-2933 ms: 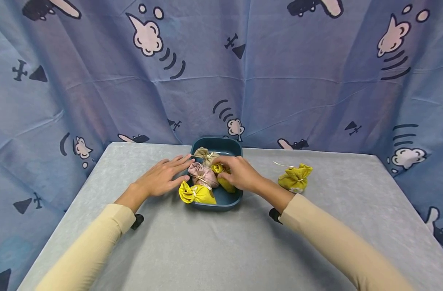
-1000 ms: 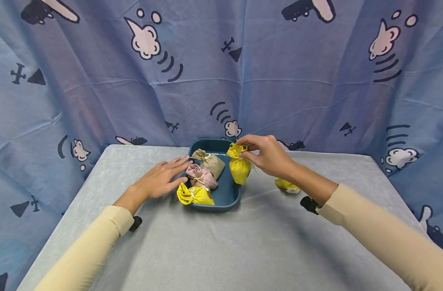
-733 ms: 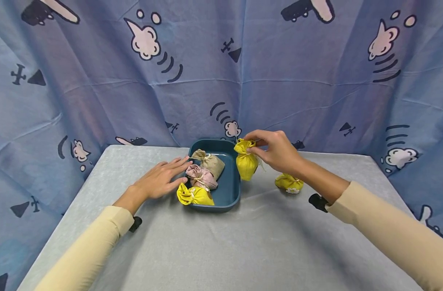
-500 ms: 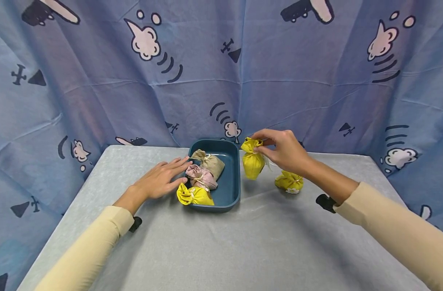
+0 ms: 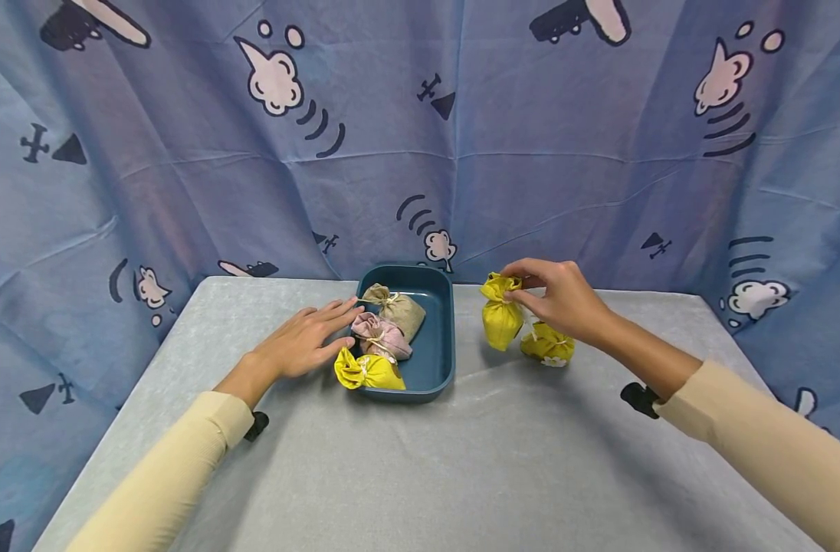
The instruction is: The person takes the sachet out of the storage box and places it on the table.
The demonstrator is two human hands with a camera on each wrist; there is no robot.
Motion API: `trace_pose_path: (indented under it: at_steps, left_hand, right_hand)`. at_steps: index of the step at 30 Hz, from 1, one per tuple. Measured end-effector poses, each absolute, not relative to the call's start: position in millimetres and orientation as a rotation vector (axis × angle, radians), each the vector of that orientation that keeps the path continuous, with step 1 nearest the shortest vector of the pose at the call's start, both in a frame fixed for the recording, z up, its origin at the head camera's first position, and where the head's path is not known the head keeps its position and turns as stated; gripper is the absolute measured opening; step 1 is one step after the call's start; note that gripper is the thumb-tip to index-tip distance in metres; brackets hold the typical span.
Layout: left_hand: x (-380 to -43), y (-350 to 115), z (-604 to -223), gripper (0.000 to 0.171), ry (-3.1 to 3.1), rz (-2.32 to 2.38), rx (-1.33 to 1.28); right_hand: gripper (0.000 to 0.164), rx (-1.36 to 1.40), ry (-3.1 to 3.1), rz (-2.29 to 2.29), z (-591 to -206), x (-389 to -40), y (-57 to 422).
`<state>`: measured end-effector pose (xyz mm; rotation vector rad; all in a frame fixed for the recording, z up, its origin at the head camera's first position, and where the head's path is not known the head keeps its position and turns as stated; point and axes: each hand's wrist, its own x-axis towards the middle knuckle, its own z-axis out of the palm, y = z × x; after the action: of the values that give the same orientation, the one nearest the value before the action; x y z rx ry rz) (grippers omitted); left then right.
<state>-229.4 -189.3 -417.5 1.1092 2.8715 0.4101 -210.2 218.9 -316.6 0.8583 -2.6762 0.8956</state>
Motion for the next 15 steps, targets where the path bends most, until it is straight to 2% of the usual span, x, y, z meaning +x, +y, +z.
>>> trace_pose_path:
  at_steps: [15]
  left_hand:
    - [-229, -188, -417, 0.059, 2.872, 0.438, 1.088]
  right_hand:
    - [0.028, 0.844, -2.713, 0.949, -345, -208, 233]
